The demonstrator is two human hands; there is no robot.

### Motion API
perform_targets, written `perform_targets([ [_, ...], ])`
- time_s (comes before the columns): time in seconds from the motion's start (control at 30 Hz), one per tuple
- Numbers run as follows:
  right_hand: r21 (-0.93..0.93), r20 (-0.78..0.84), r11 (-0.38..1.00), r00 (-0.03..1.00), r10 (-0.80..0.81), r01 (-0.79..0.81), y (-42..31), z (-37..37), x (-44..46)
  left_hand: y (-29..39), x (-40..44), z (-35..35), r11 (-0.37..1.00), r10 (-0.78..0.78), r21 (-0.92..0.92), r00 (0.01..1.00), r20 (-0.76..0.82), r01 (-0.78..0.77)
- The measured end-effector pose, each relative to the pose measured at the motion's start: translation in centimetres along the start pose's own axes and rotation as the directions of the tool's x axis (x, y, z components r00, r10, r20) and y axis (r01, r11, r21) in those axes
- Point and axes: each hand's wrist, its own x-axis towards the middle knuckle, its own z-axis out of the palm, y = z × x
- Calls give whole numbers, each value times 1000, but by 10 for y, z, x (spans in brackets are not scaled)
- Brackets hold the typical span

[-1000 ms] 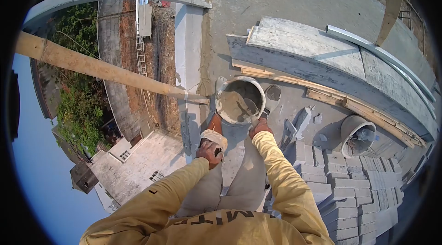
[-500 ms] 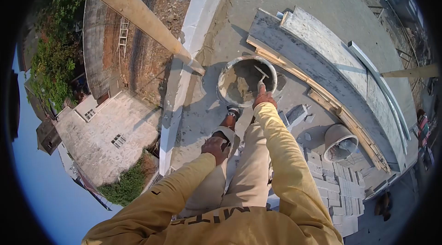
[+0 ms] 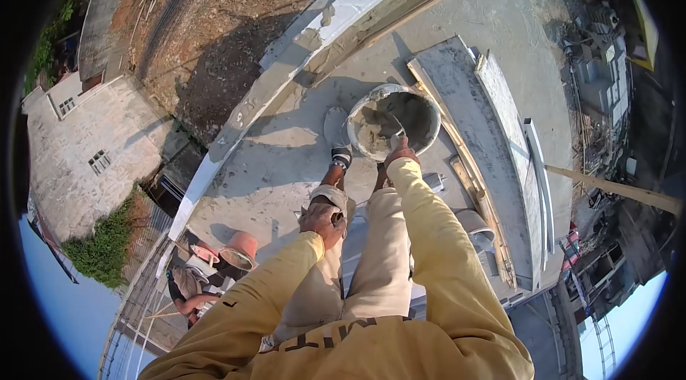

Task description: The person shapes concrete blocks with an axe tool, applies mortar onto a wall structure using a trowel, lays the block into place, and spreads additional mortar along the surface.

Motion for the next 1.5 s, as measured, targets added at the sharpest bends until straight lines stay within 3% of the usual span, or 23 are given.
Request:
perform_targets([
  [0.03, 62, 49, 997, 998, 44, -47, -7, -7, -11, -3, 0, -1, 1000, -5, -24, 1000, -2, 5],
  [0.13, -19, -98, 998, 994, 52, -54, -16, 12, -28, -17, -2, 5, 997, 9, -72, 999, -43, -12],
  [0.23, -160, 66, 987, 998, 14, -3, -21, 17, -16, -28, -3, 6, 993, 37, -110, 999, -37, -41],
  [0.47, 93, 8, 989, 993, 114, -115, -1, 69, 1, -16, 0, -18, 993, 24, -114, 1000, -1, -24],
  [0.53, -65, 26, 995, 997, 72, -70, -6, 70, -18, -22, 3, -7, 998, 51, -32, 998, -27, -52],
  [0.6, -83, 203, 997, 979, 17, 0, 6, 78, -3, -17, 6, -8, 998, 52, -41, 999, -15, -53],
  [0.67, 119, 215, 993, 977, -12, -14, 21, 74, -20, -20, 8, -1, 999, 27, -32, 1000, 2, -27],
  [0.7, 152, 37, 985, 995, -87, 81, 24, 69, -45, -37, 19, 14, 995, 101, -16, 994, 47, -101],
  [0.8, 102, -132, 989, 987, -92, 106, 65, 145, 3, -15, 10, 13, 995, 62, 82, 996, -61, -57],
  [0.83, 384, -66, 912, 989, -130, 146, 79, 144, -1, -13, 11, 16, 995, 42, 95, 998, -54, -37],
  [0.93, 282, 22, 954, 994, -110, 100, 105, 130, -12, -1, 5, 21, 996, -14, 91, 997, -72, 21],
  [0.97, 82, 179, 991, 977, -117, 104, 121, 196, 48, 2, 4, 22, 995, -13, 93, 998, -69, 19],
  [1.07, 230, -76, 973, 997, 13, 5, 156, 142, -19, 10, -6, 31, 993, -16, 116, 1000, -15, 17],
  [1.1, 318, 27, 948, 999, 19, -27, 167, 119, -32, 13, -7, 35, 992, -23, 125, 1000, 4, 23],
  [1.13, 343, 149, 939, 986, -73, 17, 190, 122, -22, 17, -5, 38, 991, -28, 132, 1000, 14, 26],
  [1.2, 513, 168, 849, 985, 45, -126, 206, 96, -37, 22, -7, 47, 986, 2, 168, 1000, -3, -1],
  [1.27, 572, 217, 806, 976, 31, -153, 224, 86, -37, 24, -12, 57, 980, 21, 197, 1000, -10, -18],
  [1.33, 647, 62, 758, 997, 55, -82, 244, 121, -18, 11, -11, 79, 964, 16, 265, 997, -81, 6],
  [1.4, 705, 42, 708, 999, 18, -42, 260, 173, 33, 35, -15, 69, 968, -33, 248, 999, -18, 36],
  [1.47, 605, 0, 792, 994, -107, 85, 258, 184, 55, 49, -7, 65, 978, -133, 166, 991, 31, 126],
  [1.5, 549, -30, 833, 997, -68, 73, 239, 142, 24, 51, -2, 63, 977, -182, 125, 981, 63, 173],
])
